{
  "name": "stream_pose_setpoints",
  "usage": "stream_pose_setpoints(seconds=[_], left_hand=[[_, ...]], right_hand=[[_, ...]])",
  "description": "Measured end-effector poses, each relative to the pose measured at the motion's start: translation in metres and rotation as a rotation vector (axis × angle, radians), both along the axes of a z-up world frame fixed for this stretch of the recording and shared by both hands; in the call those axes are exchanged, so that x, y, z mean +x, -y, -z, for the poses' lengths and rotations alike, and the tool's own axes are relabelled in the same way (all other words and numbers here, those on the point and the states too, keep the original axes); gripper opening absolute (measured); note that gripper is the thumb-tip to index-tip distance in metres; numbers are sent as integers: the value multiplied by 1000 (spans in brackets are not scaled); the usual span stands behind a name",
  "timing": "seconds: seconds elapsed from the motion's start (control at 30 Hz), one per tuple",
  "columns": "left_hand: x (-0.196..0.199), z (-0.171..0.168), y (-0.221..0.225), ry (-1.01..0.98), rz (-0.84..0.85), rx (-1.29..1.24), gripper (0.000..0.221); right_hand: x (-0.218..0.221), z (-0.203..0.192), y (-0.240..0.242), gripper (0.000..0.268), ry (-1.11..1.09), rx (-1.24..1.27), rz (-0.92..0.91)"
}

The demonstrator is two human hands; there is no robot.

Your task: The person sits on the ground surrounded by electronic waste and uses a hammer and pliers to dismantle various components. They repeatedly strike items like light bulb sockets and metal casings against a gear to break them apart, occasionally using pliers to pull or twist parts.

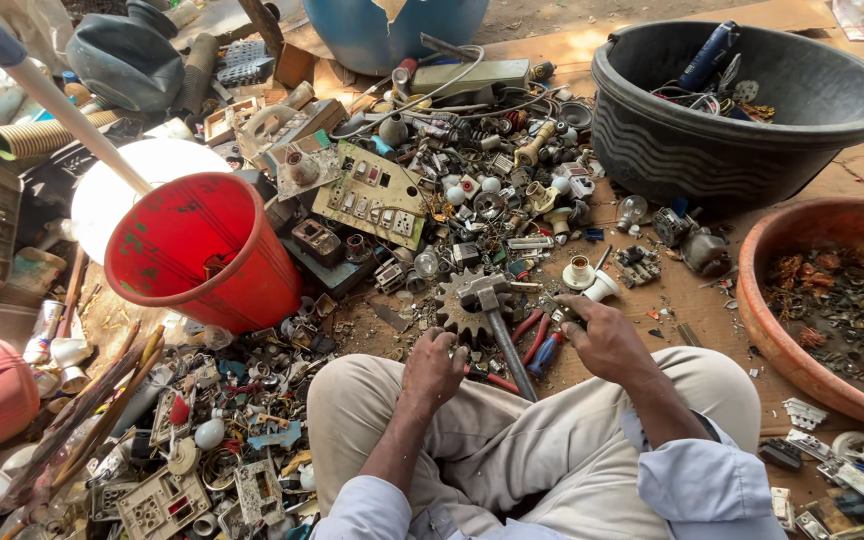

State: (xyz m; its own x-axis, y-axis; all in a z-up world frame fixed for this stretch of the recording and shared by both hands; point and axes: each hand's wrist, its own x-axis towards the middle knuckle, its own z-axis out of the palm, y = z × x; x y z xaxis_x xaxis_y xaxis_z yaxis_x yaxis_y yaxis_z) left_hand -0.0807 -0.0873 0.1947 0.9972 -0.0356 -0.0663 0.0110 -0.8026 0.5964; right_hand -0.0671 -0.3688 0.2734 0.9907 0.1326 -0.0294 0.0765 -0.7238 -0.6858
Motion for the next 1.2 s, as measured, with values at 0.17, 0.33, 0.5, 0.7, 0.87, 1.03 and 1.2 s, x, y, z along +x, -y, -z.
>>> stream_pose_setpoints(seconds=[0.17, 0.33, 0.5, 0.7, 0.87, 1.03, 1.2], left_hand=[[3, -3, -1, -38, -5, 1, 39], [-6, -23, 13, 41, 31, -2, 37], [-5, -16, 13, -8, 43, -77, 35], [-4, -6, 1, 69, 18, -60, 36], [-11, -15, 5, 54, 8, -51, 36], [-6, -9, 10, 91, 29, -57, 35], [0, 2, -2, 61, 1, -61, 33]], right_hand=[[2, -3, -10, 44, 8, 49, -48], [-6, -8, -11, 44, 1, 44, -116], [-12, -2, 14, 45, 58, 6, -34], [-2, 3, -9, 45, -124, 21, 14], [-6, 2, -22, 41, 65, 33, -161], [-9, 1, -4, 42, -34, -43, -79], [1, 14, -11, 42, -97, -29, -35]])
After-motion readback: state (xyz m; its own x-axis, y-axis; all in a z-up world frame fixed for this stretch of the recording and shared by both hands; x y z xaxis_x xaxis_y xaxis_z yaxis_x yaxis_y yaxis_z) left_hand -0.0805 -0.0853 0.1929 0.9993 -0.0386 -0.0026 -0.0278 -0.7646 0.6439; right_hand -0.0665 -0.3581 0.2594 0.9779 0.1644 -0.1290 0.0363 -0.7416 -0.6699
